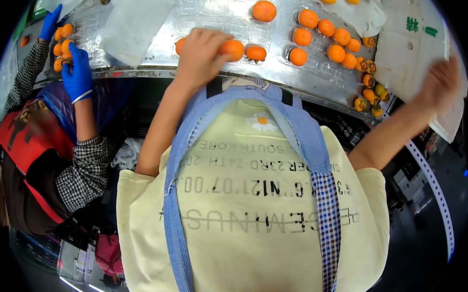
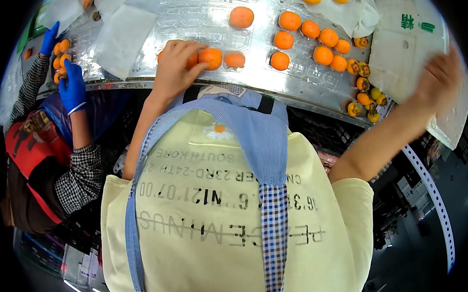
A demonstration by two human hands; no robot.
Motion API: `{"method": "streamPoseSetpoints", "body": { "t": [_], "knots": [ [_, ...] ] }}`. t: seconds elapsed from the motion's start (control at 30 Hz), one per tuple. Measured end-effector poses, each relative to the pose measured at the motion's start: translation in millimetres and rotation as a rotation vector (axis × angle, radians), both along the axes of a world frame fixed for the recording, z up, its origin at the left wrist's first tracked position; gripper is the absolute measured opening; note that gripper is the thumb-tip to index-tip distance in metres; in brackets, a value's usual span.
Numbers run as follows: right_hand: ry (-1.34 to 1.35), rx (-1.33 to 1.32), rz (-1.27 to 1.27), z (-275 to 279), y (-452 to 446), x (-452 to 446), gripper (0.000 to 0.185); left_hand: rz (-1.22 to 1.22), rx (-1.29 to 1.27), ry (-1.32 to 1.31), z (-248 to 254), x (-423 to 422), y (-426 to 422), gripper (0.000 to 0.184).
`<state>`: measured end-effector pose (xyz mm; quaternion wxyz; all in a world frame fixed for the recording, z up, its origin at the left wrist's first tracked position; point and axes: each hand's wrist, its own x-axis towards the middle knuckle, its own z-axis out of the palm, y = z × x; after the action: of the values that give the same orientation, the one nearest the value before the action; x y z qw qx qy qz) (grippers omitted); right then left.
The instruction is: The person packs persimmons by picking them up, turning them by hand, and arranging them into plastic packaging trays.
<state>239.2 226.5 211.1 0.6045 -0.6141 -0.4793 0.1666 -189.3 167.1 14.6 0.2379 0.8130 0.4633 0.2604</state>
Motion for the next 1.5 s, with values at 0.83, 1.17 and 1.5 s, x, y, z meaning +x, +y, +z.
{"method": "streamPoseSetpoints", "body": {
  "t": [0.83, 1.17, 1.5],
  "knots": [
    [0.600, -0.873, 0.775, -184, -84, -159, 0.034, -0.194, 0.090, 0.143, 0, 24, 5, 0.054],
    [0.807, -0.338, 0.769, -125, -72, -107, 0.059, 0.084, -0.738, -0.914, 43, 28, -2, 0.051],
    [-0.792, 0.234, -0.275, 88, -63, 89, 0.032, -0.318, -1.310, -1.757, 44, 27, -15, 0.061]
  ]
}}
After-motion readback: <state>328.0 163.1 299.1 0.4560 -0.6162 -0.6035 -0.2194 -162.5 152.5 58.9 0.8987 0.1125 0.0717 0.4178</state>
